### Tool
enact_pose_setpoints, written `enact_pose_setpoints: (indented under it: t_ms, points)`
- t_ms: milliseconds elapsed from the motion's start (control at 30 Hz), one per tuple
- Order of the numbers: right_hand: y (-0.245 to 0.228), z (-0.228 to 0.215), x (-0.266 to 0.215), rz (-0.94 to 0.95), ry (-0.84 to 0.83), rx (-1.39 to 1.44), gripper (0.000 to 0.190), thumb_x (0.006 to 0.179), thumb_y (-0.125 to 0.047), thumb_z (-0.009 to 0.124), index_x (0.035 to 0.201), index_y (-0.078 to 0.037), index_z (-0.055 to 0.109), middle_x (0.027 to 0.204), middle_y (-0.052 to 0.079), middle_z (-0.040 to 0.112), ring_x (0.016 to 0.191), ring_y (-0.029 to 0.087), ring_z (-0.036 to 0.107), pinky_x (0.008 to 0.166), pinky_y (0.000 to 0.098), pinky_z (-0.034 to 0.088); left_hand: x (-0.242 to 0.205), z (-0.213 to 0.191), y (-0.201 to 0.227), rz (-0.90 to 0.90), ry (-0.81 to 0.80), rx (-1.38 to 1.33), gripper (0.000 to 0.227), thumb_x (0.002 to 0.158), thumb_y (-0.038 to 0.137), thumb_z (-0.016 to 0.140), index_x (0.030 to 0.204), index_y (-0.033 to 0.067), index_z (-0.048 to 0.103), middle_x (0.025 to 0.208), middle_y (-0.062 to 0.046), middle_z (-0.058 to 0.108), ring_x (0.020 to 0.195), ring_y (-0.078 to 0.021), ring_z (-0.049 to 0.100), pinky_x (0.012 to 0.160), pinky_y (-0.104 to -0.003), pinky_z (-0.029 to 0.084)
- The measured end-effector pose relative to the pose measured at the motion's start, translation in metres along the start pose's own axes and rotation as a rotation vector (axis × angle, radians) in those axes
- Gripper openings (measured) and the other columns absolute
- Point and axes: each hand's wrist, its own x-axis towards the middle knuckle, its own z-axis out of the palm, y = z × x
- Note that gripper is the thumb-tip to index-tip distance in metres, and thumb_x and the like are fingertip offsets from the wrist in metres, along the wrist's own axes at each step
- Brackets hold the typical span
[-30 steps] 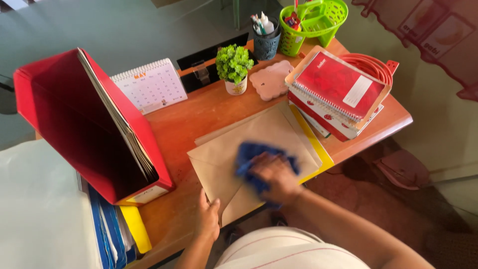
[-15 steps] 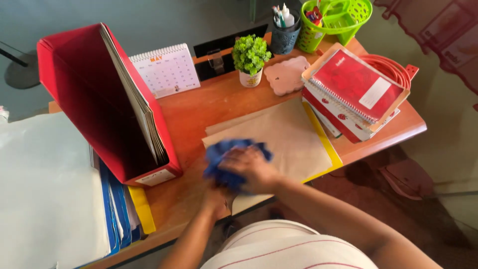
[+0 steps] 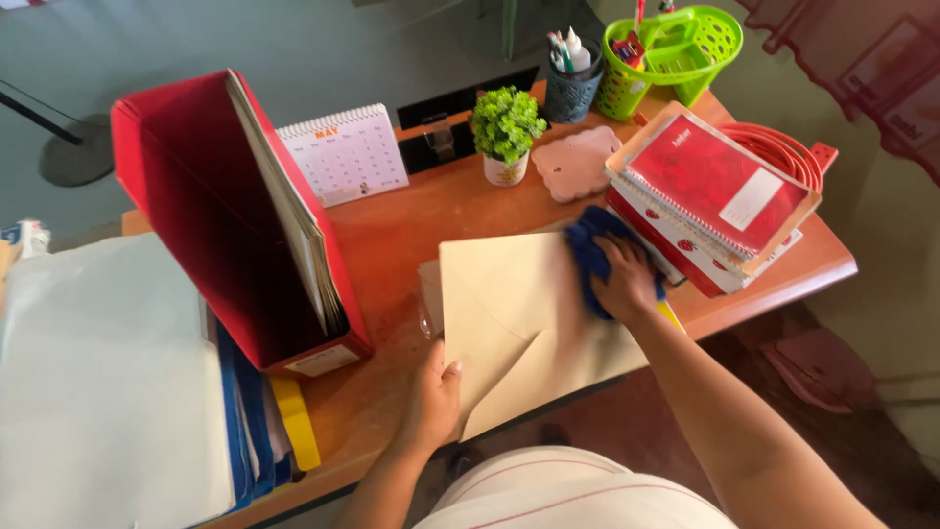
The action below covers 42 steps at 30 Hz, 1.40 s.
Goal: Wiping brown envelopes and yellow folders with a cleaning cloth and placing them into a red file organizer on a desk.
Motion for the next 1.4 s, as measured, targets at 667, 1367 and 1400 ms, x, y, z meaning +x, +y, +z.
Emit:
enact_pose_setpoints:
  t_ms: [667, 1367, 1400]
  points:
    - [0.009, 0.004, -0.004, 0.219, -0.224, 0.046, 0.079, 0.090, -0.040, 0.061, 0.163, -0.035, 0.031, 0.160, 0.008, 0.038, 0.146, 0.043, 0.034, 0.113, 0.0656, 0.033, -0.070, -0.259, 0.152, 0.333, 0.901, 0.295, 0.062, 0.102, -0.009, 0.056, 0.163, -0.0016, 0.051, 0.126, -0.013, 0.064, 0.095, -0.0176, 0.062, 0.088, -0.025, 0.053]
    - [0.015, 0.009, -0.002, 0.210, -0.205, 0.035, 0.079, 0.089, -0.041, 0.064, 0.161, -0.036, 0.032, 0.160, 0.005, 0.039, 0.147, 0.040, 0.034, 0.114, 0.0653, 0.030, 0.149, -0.213, 0.141, -0.195, 0.394, 0.855, 0.051, 0.099, 0.035, 0.053, 0.146, 0.0151, 0.057, 0.131, -0.020, 0.067, 0.123, -0.0402, 0.062, 0.099, -0.056, 0.051]
    - [0.017, 0.012, -0.001, 0.210, -0.206, 0.035, 0.079, 0.088, -0.043, 0.065, 0.160, -0.037, 0.034, 0.159, 0.005, 0.040, 0.146, 0.039, 0.035, 0.113, 0.0660, 0.031, 0.150, -0.207, 0.144, -0.208, 0.363, 0.782, 0.054, 0.102, 0.047, 0.050, 0.146, 0.0177, 0.057, 0.135, -0.017, 0.065, 0.126, -0.0383, 0.060, 0.101, -0.056, 0.050]
